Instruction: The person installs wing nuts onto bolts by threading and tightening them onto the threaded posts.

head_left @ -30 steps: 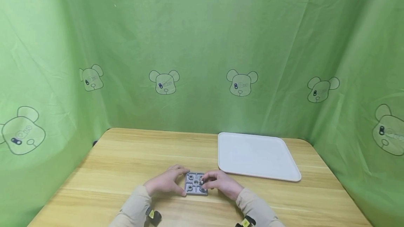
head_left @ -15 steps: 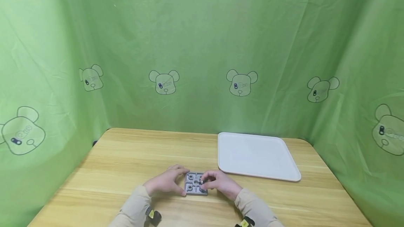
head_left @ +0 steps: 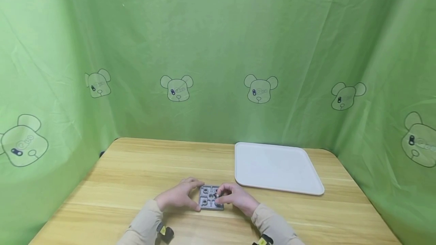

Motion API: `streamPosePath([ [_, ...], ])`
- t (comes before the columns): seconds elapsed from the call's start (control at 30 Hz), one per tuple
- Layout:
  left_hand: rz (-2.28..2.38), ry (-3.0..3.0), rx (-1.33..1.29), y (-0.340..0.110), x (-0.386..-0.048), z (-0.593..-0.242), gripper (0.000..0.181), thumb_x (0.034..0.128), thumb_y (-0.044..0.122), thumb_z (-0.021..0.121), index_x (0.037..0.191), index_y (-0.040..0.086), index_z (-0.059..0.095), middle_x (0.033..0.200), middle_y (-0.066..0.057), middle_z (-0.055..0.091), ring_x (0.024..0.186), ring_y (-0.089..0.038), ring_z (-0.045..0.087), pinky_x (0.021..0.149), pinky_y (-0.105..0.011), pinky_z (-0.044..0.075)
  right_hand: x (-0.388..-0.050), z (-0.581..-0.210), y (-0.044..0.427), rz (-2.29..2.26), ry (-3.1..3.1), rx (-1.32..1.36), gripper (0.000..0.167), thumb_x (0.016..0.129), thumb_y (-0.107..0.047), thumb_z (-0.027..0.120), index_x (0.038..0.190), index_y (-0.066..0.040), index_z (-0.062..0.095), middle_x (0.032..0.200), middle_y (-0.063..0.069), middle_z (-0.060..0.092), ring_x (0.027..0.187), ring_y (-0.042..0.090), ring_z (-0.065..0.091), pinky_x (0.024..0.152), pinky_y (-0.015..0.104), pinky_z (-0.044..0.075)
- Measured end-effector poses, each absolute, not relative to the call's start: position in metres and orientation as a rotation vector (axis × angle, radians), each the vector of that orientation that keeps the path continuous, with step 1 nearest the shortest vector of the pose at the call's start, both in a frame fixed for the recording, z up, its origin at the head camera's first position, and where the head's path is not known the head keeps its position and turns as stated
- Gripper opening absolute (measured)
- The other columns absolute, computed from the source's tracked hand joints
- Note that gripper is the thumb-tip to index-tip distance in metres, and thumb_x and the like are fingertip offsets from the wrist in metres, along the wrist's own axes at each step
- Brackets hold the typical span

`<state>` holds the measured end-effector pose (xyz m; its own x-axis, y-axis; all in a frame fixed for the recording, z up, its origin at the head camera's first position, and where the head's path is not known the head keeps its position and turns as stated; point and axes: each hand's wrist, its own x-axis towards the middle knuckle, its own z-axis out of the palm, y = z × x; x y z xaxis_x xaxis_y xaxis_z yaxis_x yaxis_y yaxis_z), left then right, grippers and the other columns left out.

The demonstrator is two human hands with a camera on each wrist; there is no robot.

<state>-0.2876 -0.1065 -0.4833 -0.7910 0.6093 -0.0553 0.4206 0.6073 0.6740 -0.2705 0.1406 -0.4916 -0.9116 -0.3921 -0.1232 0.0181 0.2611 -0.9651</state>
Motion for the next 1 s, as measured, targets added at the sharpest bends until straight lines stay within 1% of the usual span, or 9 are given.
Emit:
streamPosePath([
  [0.17,0.963,2.557,0.849,-0.107,-0.288,-0.484,0.086,0.0694,0.031,0.083,0.143,0.007,0.046,0.145,-0.014,0.045,0.135,-0.038,0.039,0.113,-0.064,0.031,-0.272,-0.493,0.144,-1.675,2.169,-0.39,0.029,0.075,-0.007,0.076,0.095,0.005,0.058,0.085,0.0,0.054,0.085,0.017,0.05,0.079,0.029,0.038],
  [0.33,0.955,2.566,0.846,-0.107,-0.288,-0.484,0.086,0.0691,0.031,0.084,0.143,0.007,0.046,0.146,-0.014,0.045,0.135,-0.038,0.038,0.113,-0.064,0.031,-0.274,-0.495,0.149,-1.655,2.136,-0.444,0.029,0.074,-0.006,0.076,0.097,0.002,0.06,0.088,0.0,0.056,0.088,0.018,0.052,0.083,0.03,0.04],
  [0.47,0.958,2.564,0.85,-0.107,-0.288,-0.484,0.086,0.0694,0.031,0.083,0.143,0.007,0.046,0.145,-0.014,0.045,0.135,-0.038,0.038,0.113,-0.064,0.031,-0.275,-0.495,0.151,-1.646,2.136,-0.44,0.027,0.076,-0.005,0.072,0.1,0.0,0.062,0.091,0.0,0.057,0.091,0.018,0.052,0.085,0.03,0.038],
  [0.6,0.957,2.563,0.854,-0.107,-0.289,-0.485,0.086,0.0697,0.032,0.083,0.143,0.007,0.046,0.144,-0.013,0.046,0.135,-0.037,0.039,0.113,-0.064,0.031,-0.275,-0.496,0.151,-1.637,2.157,-0.438,0.025,0.079,-0.008,0.067,0.102,0.0,0.062,0.098,0.001,0.061,0.096,0.018,0.053,0.087,0.031,0.036],
  [0.83,0.956,2.563,0.854,-0.107,-0.289,-0.485,0.087,0.0689,0.032,0.083,0.143,0.007,0.046,0.144,-0.013,0.046,0.135,-0.037,0.039,0.113,-0.064,0.031,-0.275,-0.497,0.151,-1.643,2.167,-0.449,0.024,0.085,-0.013,0.063,0.102,0.003,0.062,0.098,-0.001,0.063,0.092,0.017,0.053,0.076,0.028,0.045],
  [1.0,0.965,2.56,0.846,-0.107,-0.289,-0.486,0.087,0.0688,0.032,0.084,0.143,0.008,0.046,0.145,-0.013,0.045,0.136,-0.038,0.038,0.113,-0.065,0.03,-0.276,-0.498,0.151,-1.643,2.16,-0.438,0.023,0.084,-0.013,0.064,0.102,0.001,0.062,0.097,-0.002,0.063,0.091,0.016,0.053,0.076,0.028,0.044],
])
